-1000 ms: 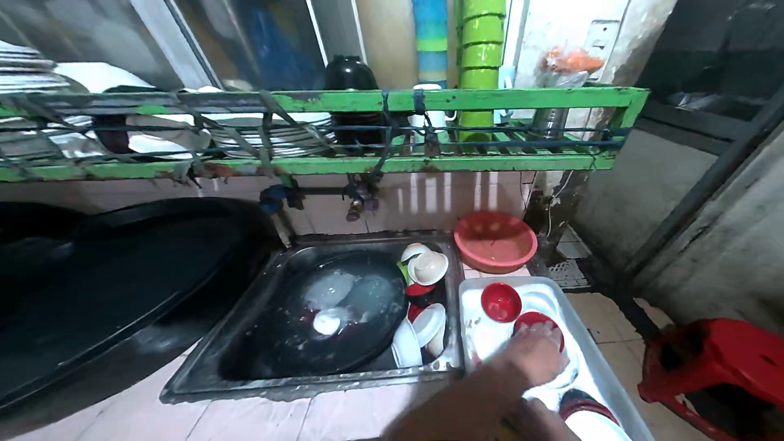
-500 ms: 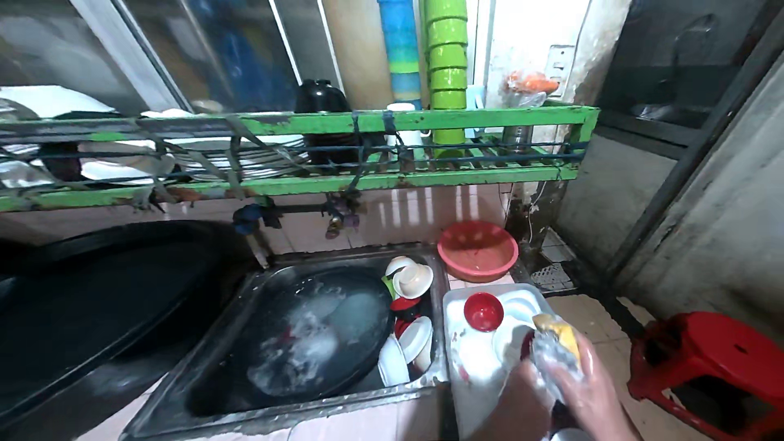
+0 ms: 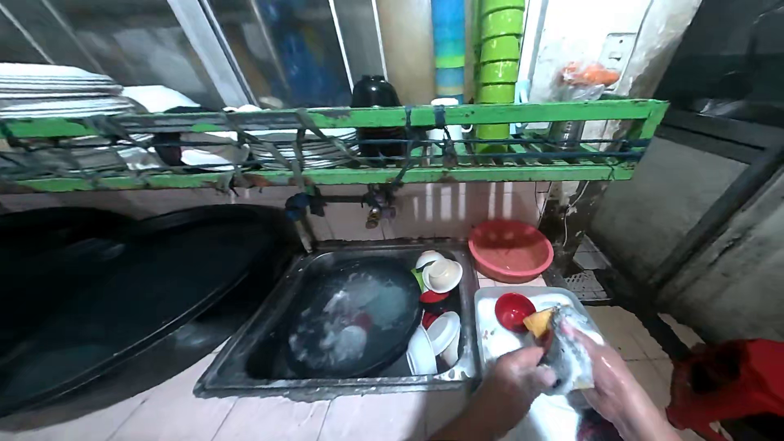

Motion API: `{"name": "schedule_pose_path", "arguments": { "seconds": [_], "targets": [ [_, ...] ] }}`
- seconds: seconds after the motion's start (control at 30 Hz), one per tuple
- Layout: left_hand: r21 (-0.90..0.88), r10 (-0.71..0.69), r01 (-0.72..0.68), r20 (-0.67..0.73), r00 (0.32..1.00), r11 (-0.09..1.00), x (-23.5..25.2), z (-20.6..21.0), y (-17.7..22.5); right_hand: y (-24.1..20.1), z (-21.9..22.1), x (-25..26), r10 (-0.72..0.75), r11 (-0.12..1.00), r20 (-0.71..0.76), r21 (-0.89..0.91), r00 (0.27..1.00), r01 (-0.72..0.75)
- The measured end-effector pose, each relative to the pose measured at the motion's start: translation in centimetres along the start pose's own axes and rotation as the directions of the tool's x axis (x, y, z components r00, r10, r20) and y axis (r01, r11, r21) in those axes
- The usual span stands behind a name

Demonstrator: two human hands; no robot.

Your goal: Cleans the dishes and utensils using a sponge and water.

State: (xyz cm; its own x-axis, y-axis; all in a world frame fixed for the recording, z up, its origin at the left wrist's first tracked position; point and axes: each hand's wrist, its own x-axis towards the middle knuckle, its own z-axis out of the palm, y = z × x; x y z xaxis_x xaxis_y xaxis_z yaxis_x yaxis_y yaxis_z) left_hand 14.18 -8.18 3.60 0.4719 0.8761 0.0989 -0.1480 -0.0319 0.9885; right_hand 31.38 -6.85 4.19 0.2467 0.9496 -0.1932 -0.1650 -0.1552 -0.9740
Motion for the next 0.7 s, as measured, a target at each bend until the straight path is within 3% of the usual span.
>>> {"name": "schedule_pose_path", "arguments": {
  "seconds": [0.07, 0.13, 0.17, 0.23, 0.3, 0.37, 0.43, 0.5, 0.53, 0.57, 0.6, 0.67, 0.7],
  "targets": [
    [-0.291, -0.093, 0.024, -0.226, 0.97, 0.957, 1.1, 0.7, -0.4, 1.1, 0.8, -0.8, -0.169, 0.986, -0.071, -0.011, 0.983, 0.168],
    [-0.467, -0.188, 0.011, -0.334, 0.924, 0.884, 2.1, 0.7, 0.2, 2.3, 2.0, -1.6, -0.395, 0.918, -0.124, -0.1, 0.91, 0.384],
    [-0.506, -0.203, 0.013, -0.322, 0.925, 0.862, 2.2, 0.5, 0.3, 2.5, 2.1, -1.6, -0.409, 0.911, -0.142, -0.115, 0.901, 0.395],
    [-0.519, -0.181, 0.031, -0.24, 0.954, 0.854, 2.1, 0.3, -0.5, 2.0, 1.5, -0.7, -0.266, 0.96, -0.15, -0.129, 0.952, 0.248],
    [-0.495, -0.192, 0.059, -0.223, 0.956, 0.867, 2.3, 0.5, -1.1, 0.9, 1.1, 0.4, -0.249, 0.937, -0.115, -0.279, 0.962, 0.209],
    [-0.437, -0.255, 0.103, -0.305, 0.917, 0.893, 2.8, 0.9, -0.8, 0.7, 1.5, -0.1, -0.448, 0.758, -0.005, -0.532, 0.894, 0.377],
    [-0.401, -0.305, 0.138, -0.39, 0.869, 0.906, 3.6, 1.1, -0.3, 1.4, 1.8, -0.7, -0.634, 0.46, 0.186, -0.689, 0.75, 0.56],
    [-0.455, -0.319, 0.096, -0.444, 0.837, 0.885, 4.2, 1.2, 0.2, 2.3, 2.1, -1.0, -0.739, 0.206, 0.375, -0.666, 0.56, 0.717],
    [-0.523, -0.348, 0.064, -0.465, 0.814, 0.85, 4.4, 1.4, 0.6, 2.9, 2.2, -0.9, -0.774, 0.166, 0.394, -0.63, 0.496, 0.759],
    [-0.604, -0.39, 0.036, -0.467, 0.794, 0.796, 4.7, 1.5, 0.9, 3.5, 2.0, -0.7, -0.8, 0.215, 0.354, -0.584, 0.484, 0.783],
    [-0.682, -0.419, 0.004, -0.444, 0.792, 0.732, 4.7, 1.5, 1.0, 4.0, 1.9, -0.7, -0.804, 0.354, 0.27, -0.498, 0.53, 0.791],
    [-0.803, -0.435, -0.06, -0.382, 0.815, 0.592, 4.4, 1.5, 0.8, 4.0, 2.0, -1.0, -0.703, 0.691, 0.035, -0.206, 0.711, 0.693],
    [-0.84, -0.41, -0.074, -0.338, 0.847, 0.538, 4.1, 1.4, 0.3, 3.5, 2.0, -1.4, -0.601, 0.798, -0.078, -0.105, 0.796, 0.593]
  ]
}}
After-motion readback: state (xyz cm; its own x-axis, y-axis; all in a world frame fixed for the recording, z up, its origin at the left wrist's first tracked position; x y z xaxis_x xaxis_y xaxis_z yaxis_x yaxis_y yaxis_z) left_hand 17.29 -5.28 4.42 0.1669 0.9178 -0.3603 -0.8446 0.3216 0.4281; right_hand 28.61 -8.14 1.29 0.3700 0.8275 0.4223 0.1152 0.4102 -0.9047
